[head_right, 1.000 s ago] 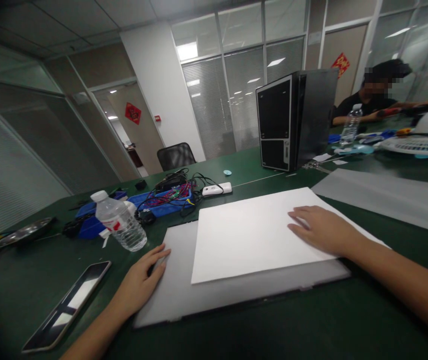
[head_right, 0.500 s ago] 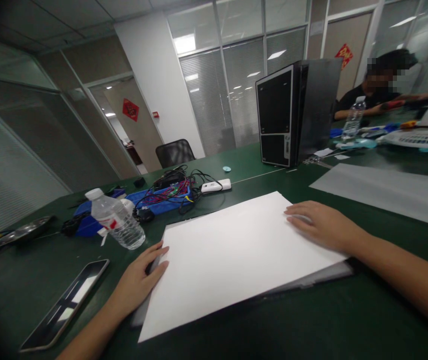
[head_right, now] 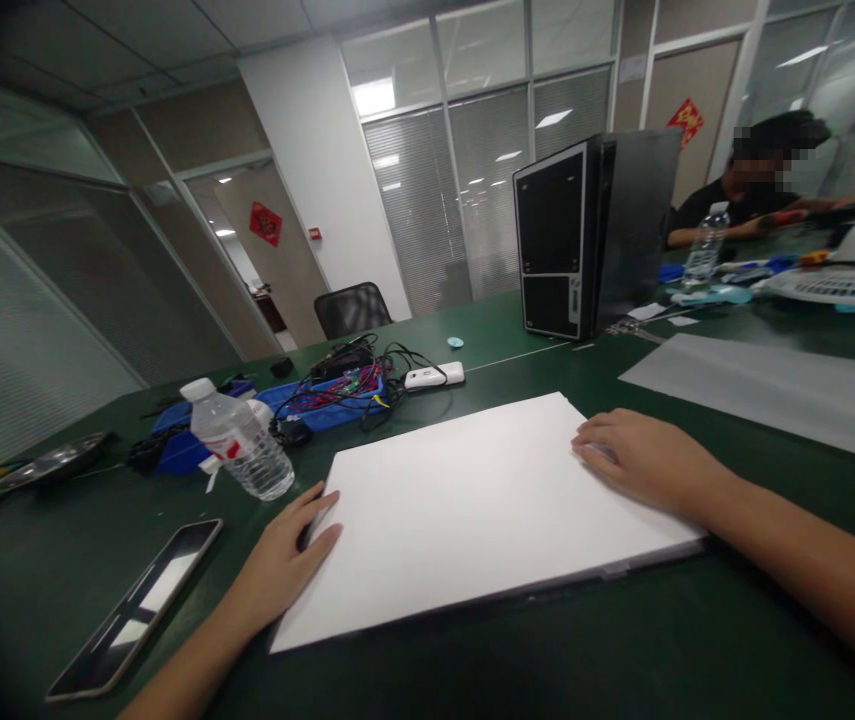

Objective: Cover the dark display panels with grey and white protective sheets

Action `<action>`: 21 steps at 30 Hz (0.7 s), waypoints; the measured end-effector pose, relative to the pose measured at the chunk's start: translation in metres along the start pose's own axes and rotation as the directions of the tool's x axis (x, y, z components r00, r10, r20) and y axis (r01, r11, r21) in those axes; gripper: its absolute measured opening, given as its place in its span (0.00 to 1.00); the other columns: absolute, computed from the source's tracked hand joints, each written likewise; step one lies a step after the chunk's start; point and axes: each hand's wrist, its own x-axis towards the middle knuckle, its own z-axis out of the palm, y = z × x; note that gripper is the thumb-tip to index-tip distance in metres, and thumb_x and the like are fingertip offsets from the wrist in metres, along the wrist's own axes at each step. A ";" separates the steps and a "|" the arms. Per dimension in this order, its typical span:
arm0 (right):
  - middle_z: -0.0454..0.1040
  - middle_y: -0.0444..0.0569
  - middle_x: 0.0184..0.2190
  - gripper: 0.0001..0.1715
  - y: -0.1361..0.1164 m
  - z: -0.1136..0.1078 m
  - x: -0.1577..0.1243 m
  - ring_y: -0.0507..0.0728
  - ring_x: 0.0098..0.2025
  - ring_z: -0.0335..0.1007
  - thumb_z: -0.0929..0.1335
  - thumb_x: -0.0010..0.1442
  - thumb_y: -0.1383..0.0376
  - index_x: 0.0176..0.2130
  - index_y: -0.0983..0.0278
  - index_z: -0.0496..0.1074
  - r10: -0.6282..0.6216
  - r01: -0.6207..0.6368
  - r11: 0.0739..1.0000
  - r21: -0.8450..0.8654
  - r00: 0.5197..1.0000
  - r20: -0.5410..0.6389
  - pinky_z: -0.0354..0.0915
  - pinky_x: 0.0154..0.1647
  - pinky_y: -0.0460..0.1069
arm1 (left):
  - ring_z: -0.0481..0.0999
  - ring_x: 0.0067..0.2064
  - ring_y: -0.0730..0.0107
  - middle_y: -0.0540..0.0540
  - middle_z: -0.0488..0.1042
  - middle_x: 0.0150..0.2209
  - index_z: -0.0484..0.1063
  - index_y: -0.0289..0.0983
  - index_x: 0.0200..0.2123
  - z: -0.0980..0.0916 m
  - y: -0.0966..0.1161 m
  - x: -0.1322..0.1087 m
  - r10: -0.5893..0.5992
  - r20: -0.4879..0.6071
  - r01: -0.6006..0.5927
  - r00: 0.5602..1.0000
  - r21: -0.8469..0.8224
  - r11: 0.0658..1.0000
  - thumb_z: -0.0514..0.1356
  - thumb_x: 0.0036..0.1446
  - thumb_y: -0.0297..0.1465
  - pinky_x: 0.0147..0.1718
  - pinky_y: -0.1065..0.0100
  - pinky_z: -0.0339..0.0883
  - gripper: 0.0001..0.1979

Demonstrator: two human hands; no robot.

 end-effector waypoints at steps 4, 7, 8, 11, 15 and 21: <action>0.80 0.54 0.54 0.29 -0.001 0.002 0.000 0.68 0.54 0.76 0.62 0.71 0.47 0.54 0.58 0.82 0.017 -0.017 1.000 0.007 1.000 0.003 0.72 0.54 0.65 | 0.68 0.70 0.46 0.37 0.68 0.70 0.76 0.39 0.62 -0.001 -0.004 0.001 0.003 -0.003 -0.003 1.000 -0.006 1.000 0.58 0.63 0.43 0.70 0.42 0.57 0.28; 0.79 0.54 0.56 0.32 0.010 0.005 0.002 0.68 0.55 0.75 0.61 0.71 0.45 0.59 0.60 0.79 0.095 -0.095 0.995 0.013 0.995 0.008 0.71 0.56 0.65 | 0.69 0.69 0.47 0.38 0.68 0.70 0.76 0.39 0.62 -0.001 -0.006 0.002 0.008 0.002 -0.008 1.000 -0.016 1.000 0.58 0.62 0.42 0.70 0.43 0.58 0.27; 0.79 0.54 0.57 0.33 0.017 0.005 0.002 0.68 0.56 0.75 0.60 0.71 0.44 0.60 0.60 0.77 0.123 -0.123 0.992 -0.001 0.992 0.003 0.70 0.57 0.65 | 0.69 0.69 0.48 0.38 0.68 0.70 0.77 0.38 0.61 -0.001 -0.006 0.002 0.008 0.003 -0.008 1.000 -0.020 1.000 0.57 0.62 0.41 0.70 0.44 0.58 0.27; 0.74 0.55 0.63 0.36 0.047 0.005 0.003 0.67 0.62 0.69 0.59 0.72 0.44 0.66 0.60 0.72 0.191 -0.194 0.975 -0.105 0.981 -0.039 0.65 0.63 0.63 | 0.69 0.69 0.48 0.37 0.68 0.70 0.77 0.38 0.61 0.000 -0.006 0.002 0.010 0.004 -0.010 1.000 -0.031 0.999 0.56 0.63 0.40 0.69 0.44 0.59 0.27; 0.66 0.64 0.68 0.41 0.104 0.003 -0.002 0.72 0.66 0.63 0.60 0.69 0.45 0.70 0.65 0.66 0.357 -0.377 0.903 -0.205 0.925 -0.130 0.60 0.66 0.64 | 0.69 0.69 0.48 0.38 0.68 0.70 0.78 0.39 0.60 0.000 -0.006 0.002 0.008 0.004 -0.008 1.000 -0.035 0.999 0.56 0.63 0.40 0.70 0.43 0.58 0.26; 0.69 0.80 0.62 0.42 0.167 0.011 -0.021 0.82 0.59 0.69 0.58 0.67 0.44 0.63 0.69 0.73 0.628 -0.650 0.728 -0.217 0.760 -0.167 0.62 0.51 0.76 | 0.69 0.70 0.48 0.39 0.69 0.69 0.78 0.40 0.60 0.000 -0.008 0.001 0.021 -0.005 -0.021 1.000 -0.041 0.999 0.56 0.62 0.38 0.69 0.43 0.59 0.25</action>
